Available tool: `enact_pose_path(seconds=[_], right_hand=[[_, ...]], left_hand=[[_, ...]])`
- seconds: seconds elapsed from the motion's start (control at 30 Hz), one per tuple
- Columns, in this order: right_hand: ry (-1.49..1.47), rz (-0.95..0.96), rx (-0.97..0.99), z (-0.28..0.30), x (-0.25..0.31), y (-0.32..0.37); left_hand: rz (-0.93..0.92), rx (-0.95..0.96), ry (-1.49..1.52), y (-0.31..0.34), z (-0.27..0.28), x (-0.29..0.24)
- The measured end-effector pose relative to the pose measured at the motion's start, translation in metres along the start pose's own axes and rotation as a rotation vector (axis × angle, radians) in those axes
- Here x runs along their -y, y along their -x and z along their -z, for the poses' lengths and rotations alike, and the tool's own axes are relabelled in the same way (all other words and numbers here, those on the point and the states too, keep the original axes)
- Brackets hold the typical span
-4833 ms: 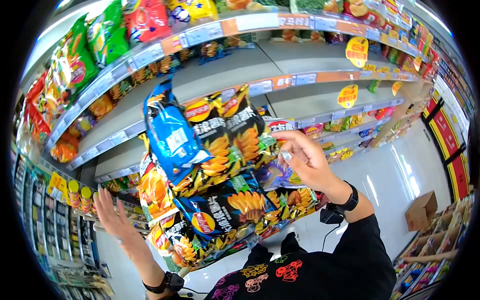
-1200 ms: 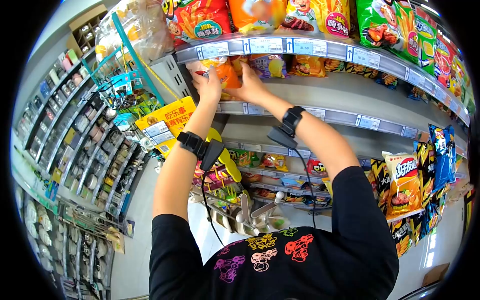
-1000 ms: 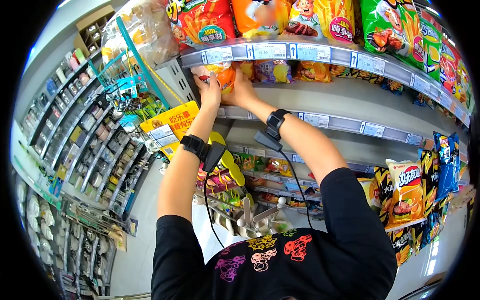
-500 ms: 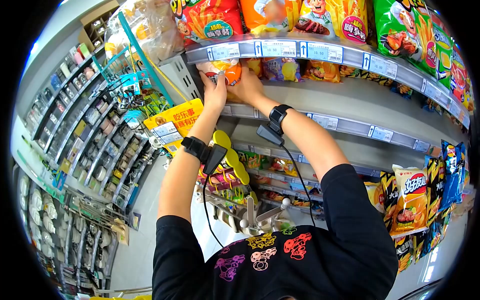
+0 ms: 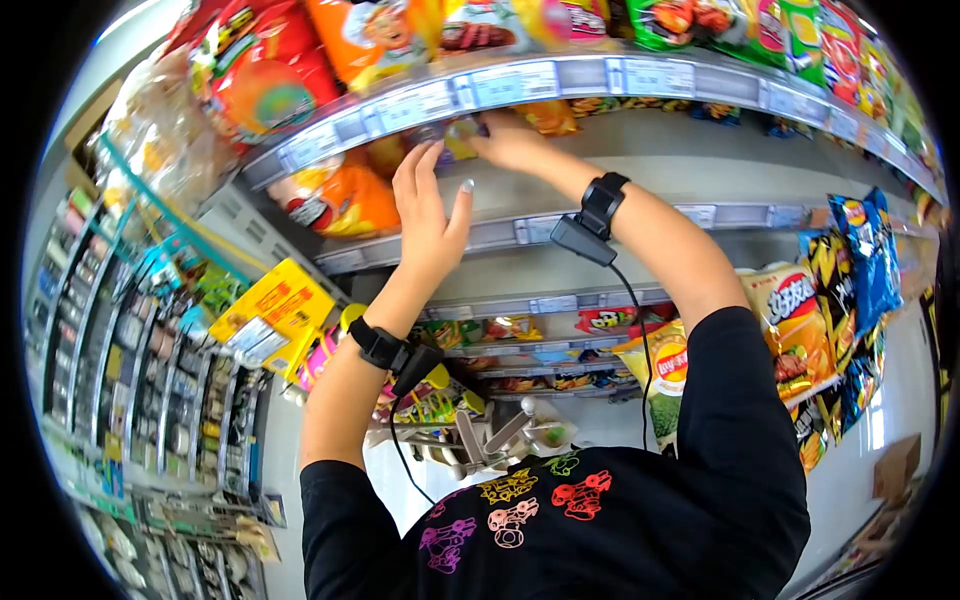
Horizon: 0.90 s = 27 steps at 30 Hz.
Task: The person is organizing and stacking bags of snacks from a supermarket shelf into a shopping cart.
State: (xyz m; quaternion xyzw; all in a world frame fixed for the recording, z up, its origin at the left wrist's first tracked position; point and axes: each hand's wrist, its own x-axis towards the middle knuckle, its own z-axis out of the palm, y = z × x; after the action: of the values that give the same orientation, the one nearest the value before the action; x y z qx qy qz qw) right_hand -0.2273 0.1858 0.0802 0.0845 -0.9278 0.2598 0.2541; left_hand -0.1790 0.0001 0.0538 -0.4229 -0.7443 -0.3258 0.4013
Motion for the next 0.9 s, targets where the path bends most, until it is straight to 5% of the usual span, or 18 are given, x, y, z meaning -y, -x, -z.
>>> enact_pose_path(seconds=[0.07,0.1,0.17,0.3,0.43,0.9], right_hand=[[-0.132,-0.004,-0.240,0.009,-0.061,-0.013],[0.033,0.138,-0.476,0.022,-0.081,-0.012],[0.239,0.044,-0.343,0.063,-0.111,0.003],[0.317,-0.182,-0.352,0.106,-0.177,0.036],[0.318,-0.310,-0.354,0.120,-0.215,0.043],[0.209,-0.382,-0.404,0.081,-0.223,-0.013]], left_hand=[[0.048,0.049,0.068,-0.008,-0.031,0.007],[0.083,0.087,0.098,-0.010,-0.046,0.012],[0.150,0.172,0.128,-0.016,-0.072,0.018],[0.133,0.254,-0.170,-0.023,-0.094,0.009],[0.235,0.279,-0.131,-0.022,-0.098,0.018],[0.183,0.232,-0.095,-0.021,-0.098,0.013]])
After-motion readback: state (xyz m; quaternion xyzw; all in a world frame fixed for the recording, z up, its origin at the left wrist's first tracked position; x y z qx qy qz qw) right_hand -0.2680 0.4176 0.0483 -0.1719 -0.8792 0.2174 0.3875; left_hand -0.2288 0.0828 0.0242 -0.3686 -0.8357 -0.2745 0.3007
